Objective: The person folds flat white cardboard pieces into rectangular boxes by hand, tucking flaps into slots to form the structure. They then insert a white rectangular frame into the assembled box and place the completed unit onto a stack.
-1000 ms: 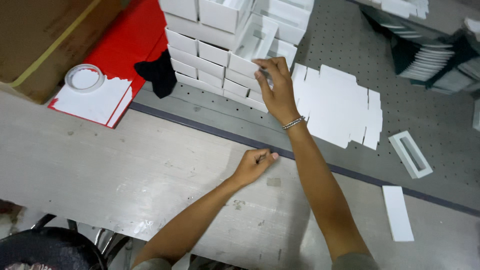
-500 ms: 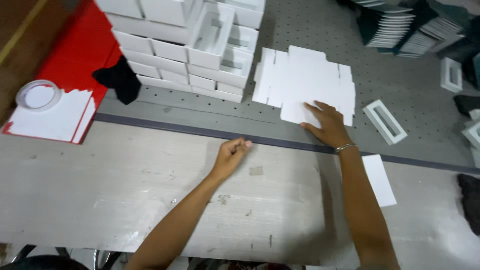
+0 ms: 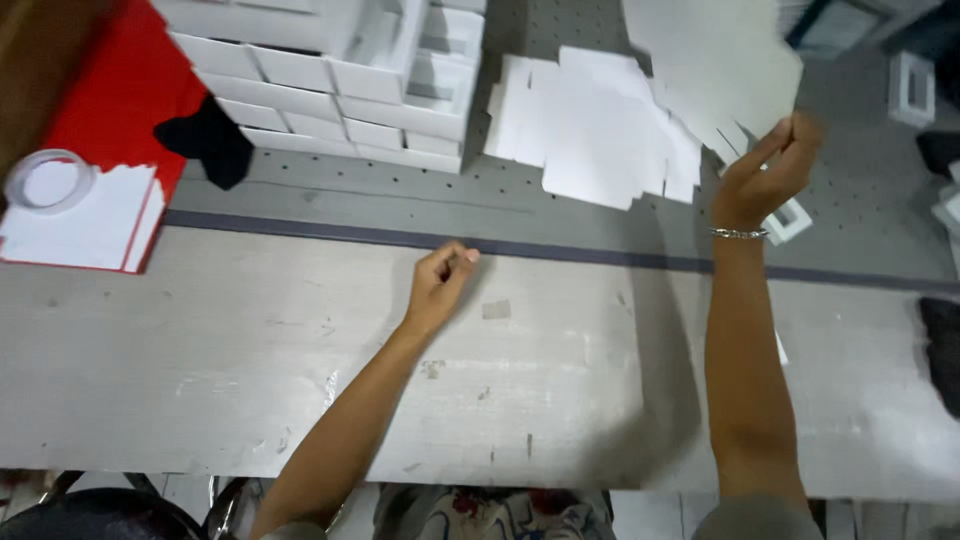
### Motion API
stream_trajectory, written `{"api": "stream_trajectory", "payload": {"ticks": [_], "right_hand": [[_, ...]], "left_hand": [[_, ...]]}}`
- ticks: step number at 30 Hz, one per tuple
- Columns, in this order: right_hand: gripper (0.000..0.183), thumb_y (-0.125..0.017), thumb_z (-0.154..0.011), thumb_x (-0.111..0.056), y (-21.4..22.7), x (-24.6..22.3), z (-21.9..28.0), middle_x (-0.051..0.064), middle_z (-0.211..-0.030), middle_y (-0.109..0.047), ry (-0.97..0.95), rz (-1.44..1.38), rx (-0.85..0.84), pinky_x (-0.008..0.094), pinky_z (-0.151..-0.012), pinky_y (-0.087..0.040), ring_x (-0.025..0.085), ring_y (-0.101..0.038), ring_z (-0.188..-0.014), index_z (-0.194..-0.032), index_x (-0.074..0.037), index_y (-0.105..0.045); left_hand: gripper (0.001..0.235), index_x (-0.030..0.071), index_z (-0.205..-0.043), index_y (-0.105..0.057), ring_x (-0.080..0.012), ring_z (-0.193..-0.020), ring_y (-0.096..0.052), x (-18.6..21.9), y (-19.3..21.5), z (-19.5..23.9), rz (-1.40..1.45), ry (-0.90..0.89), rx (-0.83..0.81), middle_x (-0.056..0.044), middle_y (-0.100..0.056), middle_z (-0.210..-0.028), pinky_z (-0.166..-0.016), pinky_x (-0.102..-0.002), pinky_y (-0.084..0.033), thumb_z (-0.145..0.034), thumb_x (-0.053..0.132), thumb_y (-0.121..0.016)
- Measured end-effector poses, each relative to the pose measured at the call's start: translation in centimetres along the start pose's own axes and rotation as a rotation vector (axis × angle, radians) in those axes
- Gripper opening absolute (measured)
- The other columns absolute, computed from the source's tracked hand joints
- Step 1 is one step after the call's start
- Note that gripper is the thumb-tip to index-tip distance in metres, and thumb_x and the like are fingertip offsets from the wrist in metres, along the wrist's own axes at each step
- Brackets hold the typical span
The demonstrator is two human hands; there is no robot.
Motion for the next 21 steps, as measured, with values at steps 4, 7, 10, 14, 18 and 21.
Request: {"api": "stream_trajectory", "payload": {"ticks": [4,7,10,14,18,21], "right_hand": [[0.017,-0.058,-0.107,0.001,8.3,-8.7,-4.6,0.013,-0.086,-0.065,0.152,-0.127,-0.215,0.038,-0.068,-0.061,0.032,-0.067,-0.072,-0.103,0.009,-0.072],[0.01,-0.068,-0.101,0.002,14.8,-15.0,-5.3,0.011,-0.082,-0.067,0.511,-0.101,-0.432,0.038,-0.06,-0.056,0.027,-0.062,-0.065,-0.1,0.002,-0.078],[0.041,-0.033,-0.108,-0.034,18.8,-18.7,-1.6,-0.007,-0.057,-0.054,0.099,0.167,-1.865,0.038,-0.058,-0.046,0.015,-0.057,-0.057,-0.08,-0.019,-0.058],[0.008,-0.072,-0.095,-0.007,21.5,-22.6,-0.5,0.01,-0.093,-0.074,0.233,-0.648,-0.897,0.033,-0.063,-0.057,0.025,-0.068,-0.077,-0.101,-0.002,-0.073],[0.018,-0.068,-0.095,-0.023,22.9,-23.5,2.0,0.007,-0.089,-0.076,-0.12,-0.76,-0.941,0.038,-0.063,-0.057,0.026,-0.07,-0.075,-0.099,-0.009,-0.078],[0.032,-0.078,-0.085,-0.036,23.4,-22.8,3.6,0.008,-0.099,-0.077,-0.146,-0.821,-1.038,0.043,-0.073,-0.056,0.03,-0.069,-0.086,-0.102,-0.009,-0.078]], "left_hand": [[0.016,0.01,-0.09,-0.066,-0.0257,-0.068,-0.061,6.5,-1.0,2.6,-0.52,-0.64,0.042,-0.006,-0.065,-0.078,-0.059,-0.035,-0.053,-0.086,0.021,-0.078],[0.054,0.013,-0.116,-0.065,-0.0343,-0.107,-0.062,11.5,-1.5,4.9,-0.609,-1.063,0.199,-0.01,-0.059,-0.118,-0.099,-0.053,-0.051,-0.082,0.051,-0.081],[0.107,0.013,-0.154,-0.033,-0.0393,-0.154,-0.027,17.4,-2.6,5.7,-1.063,-0.716,-0.233,-0.02,-0.032,-0.16,-0.127,-0.067,-0.015,-0.085,0.082,-0.076],[0.076,0.0,-0.143,-0.052,-0.0466,-0.131,-0.051,17.6,-3.4,5.8,-0.743,-0.394,-0.899,-0.027,-0.056,-0.142,-0.112,-0.062,-0.035,-0.086,0.047,-0.068],[0.046,0.008,-0.126,-0.07,-0.0462,-0.125,-0.059,11.1,-2.2,5.7,-0.628,-0.355,-0.826,-0.02,-0.064,-0.135,-0.101,-0.06,-0.047,-0.081,0.004,-0.072],[0.024,0.012,-0.113,-0.076,-0.0332,-0.13,-0.059,8.4,-2.4,6.2,-0.835,-0.676,-0.655,-0.007,-0.07,-0.127,-0.111,-0.054,-0.042,-0.089,0.011,-0.073]]}}
Point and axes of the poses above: each hand's wrist, its own z-axis away from the middle knuckle, its own y-axis out of the back of the hand, x = y × z, the point moved 1 cm from there along -z, towards the middle knuckle
